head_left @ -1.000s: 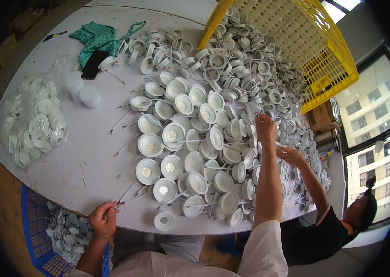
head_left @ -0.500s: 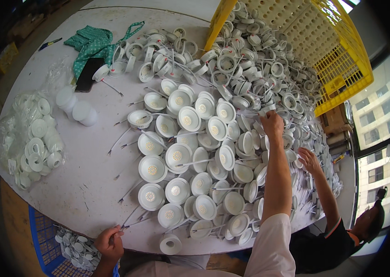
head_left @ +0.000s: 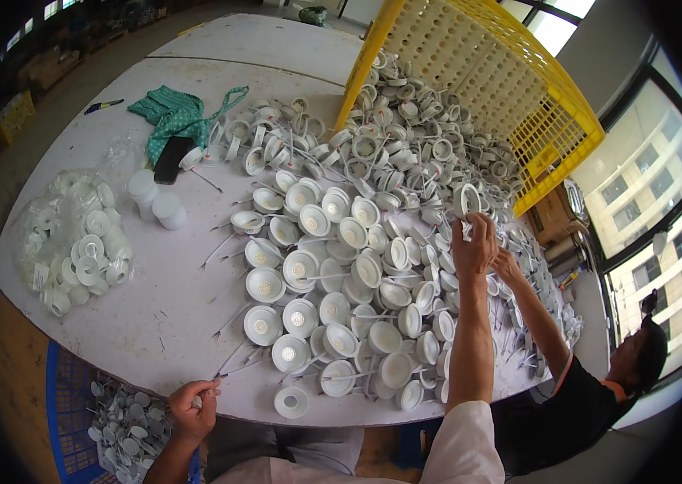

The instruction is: The person assembles circular LED lights by inserting LED modules and covers into plastic housings by hand and organizes the components on the table.

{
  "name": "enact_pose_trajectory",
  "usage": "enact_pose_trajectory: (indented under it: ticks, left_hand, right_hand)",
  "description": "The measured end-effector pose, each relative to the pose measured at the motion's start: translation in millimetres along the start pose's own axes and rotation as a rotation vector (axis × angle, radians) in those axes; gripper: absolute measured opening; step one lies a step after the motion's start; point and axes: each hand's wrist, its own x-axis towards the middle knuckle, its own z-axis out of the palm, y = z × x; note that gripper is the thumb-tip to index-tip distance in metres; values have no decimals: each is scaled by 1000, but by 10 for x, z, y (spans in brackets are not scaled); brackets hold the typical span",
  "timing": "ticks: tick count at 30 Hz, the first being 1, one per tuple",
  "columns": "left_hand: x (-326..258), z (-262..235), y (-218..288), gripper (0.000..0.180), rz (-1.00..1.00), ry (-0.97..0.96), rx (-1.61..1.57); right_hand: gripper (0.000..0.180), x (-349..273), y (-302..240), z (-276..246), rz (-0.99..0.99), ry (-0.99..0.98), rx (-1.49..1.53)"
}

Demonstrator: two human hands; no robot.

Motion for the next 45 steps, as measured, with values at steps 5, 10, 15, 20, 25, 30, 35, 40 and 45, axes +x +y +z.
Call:
enact_pose_trajectory:
  ticks: [5,10,15,20,25,30,35,40,45]
  left_hand:
    - [285,222,950,28,186,-269,-87]
    - [410,657,1614,51,246,-423,-199]
    - [266,766,1852,50,156,-516,-263]
    - [9,730,1678,41,51,-558,-346]
    - [-199,702,1450,42,-116,-566,-260]
    - [-337,686,1388,39,-94,-527,-86]
    - [-440,658,1191,37,-158,-511,-68]
    - [-528,470,972,36,-246,-542,-81]
    - [-743,71,808,35,-330,-350,-342]
  right_hand:
    - [33,-285,-758,-865,-395,115,197]
    - [31,-780,-1334,-1554,-498,20,453]
    - [39,-1183,-1648,-1978,-577,-66,661]
    - [38,-1501,-1834,-2061,-211,-52,890]
    - [27,-1704,-1954,-2030,860,-633,1685]
    - [10,-1848,-2215,-1985,947,-676,1502]
    - [8,-2125,-2309,-1858,967,-704,1424]
    - [14,-2243,-2481,-1870,988,-742,1484]
    - [38,-2243,-2289,-1876,713,-772,1134]
